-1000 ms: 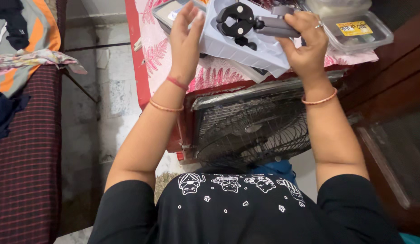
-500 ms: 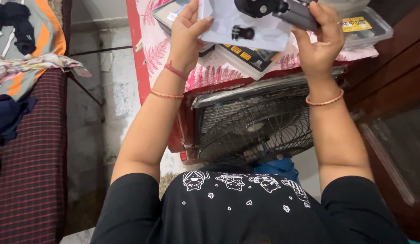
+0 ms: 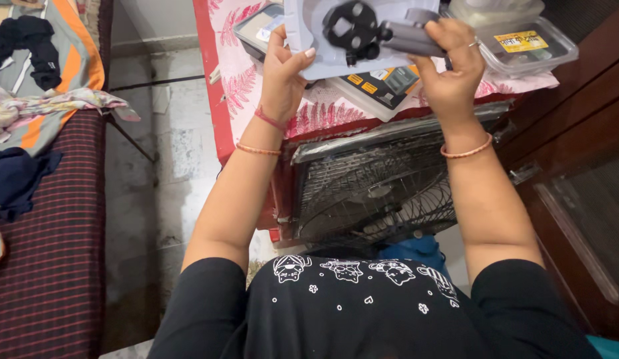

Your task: The person tidies a cluttered table by handling several noodle packets and a small red floral pouch, then walks across the room past a bed.

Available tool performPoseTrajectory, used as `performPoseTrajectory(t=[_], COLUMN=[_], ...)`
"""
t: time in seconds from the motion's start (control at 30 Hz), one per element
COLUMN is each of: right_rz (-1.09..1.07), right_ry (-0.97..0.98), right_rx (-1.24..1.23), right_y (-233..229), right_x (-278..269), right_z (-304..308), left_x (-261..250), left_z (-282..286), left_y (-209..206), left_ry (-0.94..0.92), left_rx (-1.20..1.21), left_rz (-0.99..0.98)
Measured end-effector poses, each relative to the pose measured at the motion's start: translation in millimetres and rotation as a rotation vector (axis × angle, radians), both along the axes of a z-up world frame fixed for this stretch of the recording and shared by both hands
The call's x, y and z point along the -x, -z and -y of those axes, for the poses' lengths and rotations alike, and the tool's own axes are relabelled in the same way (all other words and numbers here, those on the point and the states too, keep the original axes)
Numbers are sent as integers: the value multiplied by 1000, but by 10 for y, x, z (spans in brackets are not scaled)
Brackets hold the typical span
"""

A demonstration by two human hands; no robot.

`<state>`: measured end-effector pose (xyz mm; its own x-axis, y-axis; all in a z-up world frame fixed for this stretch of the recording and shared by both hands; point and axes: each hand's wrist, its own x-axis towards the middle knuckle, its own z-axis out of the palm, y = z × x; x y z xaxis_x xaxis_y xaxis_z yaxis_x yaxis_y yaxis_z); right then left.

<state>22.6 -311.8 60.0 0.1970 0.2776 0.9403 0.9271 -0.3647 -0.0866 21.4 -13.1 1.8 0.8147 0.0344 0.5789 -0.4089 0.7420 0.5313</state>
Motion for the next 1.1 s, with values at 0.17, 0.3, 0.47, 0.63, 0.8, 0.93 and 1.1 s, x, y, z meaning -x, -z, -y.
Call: performPoseTrajectory(t=[0.17,0.3,0.47,0.63,0.8,0.93,1.1], right_rz=[29,-16,-130,-583,-1088,-1346,-1262], right_ry=[14,7,-30,-454,-651,-567,-375], right_rx=[118,132,199,22,-102,-102,-35], right_y=[-63,-109,-204,-339,-536,-548,-352], right_x=[59,74,95,-92,-331,-651,-990], right_z=[-50,-46,65,156,271,326,231], left_x=[45,28,-67,-103,-65,-98,-166], left_z=[-13,-24,-10,-3,-14,13,25], left_y=[-17,27,116,122,103,138,180], left_ry=[56,51,36,59,80,40,24], left_rx=[20,-3,14,37,31,-39,-27], left_rz=[56,64,88,57,29,91,55])
